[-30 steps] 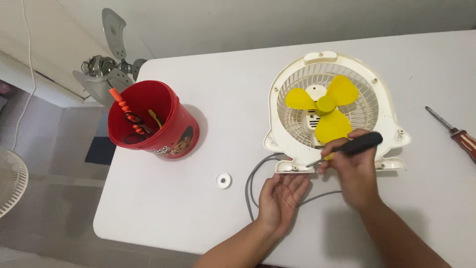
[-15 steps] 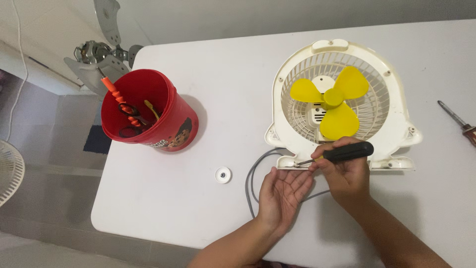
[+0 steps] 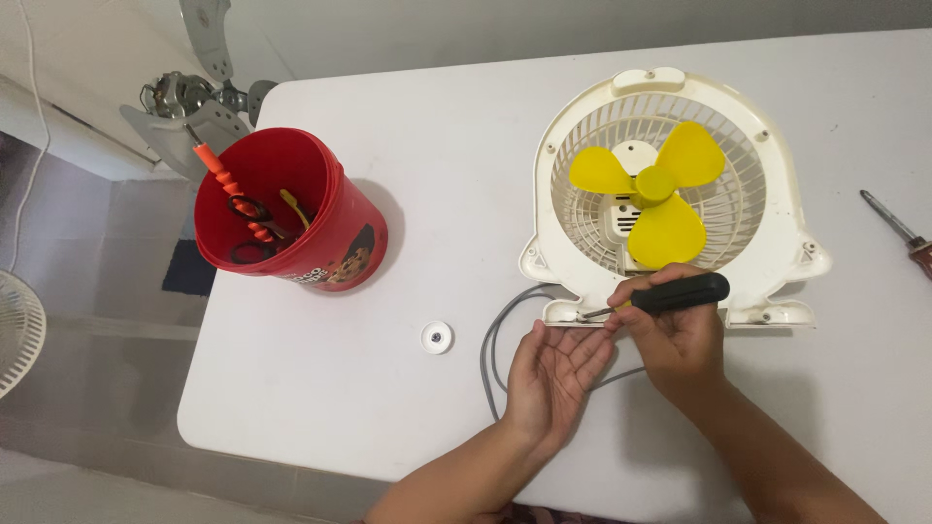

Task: The person uses a screwdriver to remove screws from the back of a small electric fan. They then detach the front grille and separate the fan housing, exposing the internal fan blades. The person continues to unscrew components from the base.

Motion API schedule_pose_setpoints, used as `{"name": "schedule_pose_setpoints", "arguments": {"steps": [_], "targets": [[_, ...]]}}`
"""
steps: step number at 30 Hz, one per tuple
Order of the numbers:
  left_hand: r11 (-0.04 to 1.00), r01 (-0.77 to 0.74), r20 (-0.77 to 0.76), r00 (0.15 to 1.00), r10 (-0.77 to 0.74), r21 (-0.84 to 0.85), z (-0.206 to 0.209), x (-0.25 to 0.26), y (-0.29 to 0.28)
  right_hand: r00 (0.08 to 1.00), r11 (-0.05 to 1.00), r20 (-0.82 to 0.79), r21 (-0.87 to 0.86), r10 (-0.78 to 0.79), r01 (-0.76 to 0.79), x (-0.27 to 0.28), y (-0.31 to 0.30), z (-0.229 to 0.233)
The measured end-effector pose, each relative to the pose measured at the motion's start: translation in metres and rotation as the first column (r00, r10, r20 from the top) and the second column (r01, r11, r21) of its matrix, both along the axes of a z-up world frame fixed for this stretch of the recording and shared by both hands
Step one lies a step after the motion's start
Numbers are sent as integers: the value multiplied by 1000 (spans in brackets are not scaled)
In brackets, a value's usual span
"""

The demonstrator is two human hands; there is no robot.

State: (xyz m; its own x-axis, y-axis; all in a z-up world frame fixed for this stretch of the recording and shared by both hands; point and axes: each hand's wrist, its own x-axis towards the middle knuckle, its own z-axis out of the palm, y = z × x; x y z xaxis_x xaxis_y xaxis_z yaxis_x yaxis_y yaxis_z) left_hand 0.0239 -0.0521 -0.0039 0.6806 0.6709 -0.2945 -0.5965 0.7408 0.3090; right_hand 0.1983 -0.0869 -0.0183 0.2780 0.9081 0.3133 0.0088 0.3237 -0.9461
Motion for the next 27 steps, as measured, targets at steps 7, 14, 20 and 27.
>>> {"name": "schedule_pose_setpoints", "arguments": {"steps": [7,14,20,27], "targets": [[1000,5,-24,1000,-5,6,-3,1,0,999,1000,-50,0,2,-2,-4,-3,1],[1000,-4,33,999,4,0,-5,1,0,1000,1000,26,-1,0,0,0,-1,-1],[1000,6,-13,1000,-6,-9,-5,1,0,1000,1000,-21,21,3,-2,-3,-1,-1],[999,9,-39,999,-10,-38,-6,1,-1,999,999,20,-23,-47,47,-5,-2,2]]}}
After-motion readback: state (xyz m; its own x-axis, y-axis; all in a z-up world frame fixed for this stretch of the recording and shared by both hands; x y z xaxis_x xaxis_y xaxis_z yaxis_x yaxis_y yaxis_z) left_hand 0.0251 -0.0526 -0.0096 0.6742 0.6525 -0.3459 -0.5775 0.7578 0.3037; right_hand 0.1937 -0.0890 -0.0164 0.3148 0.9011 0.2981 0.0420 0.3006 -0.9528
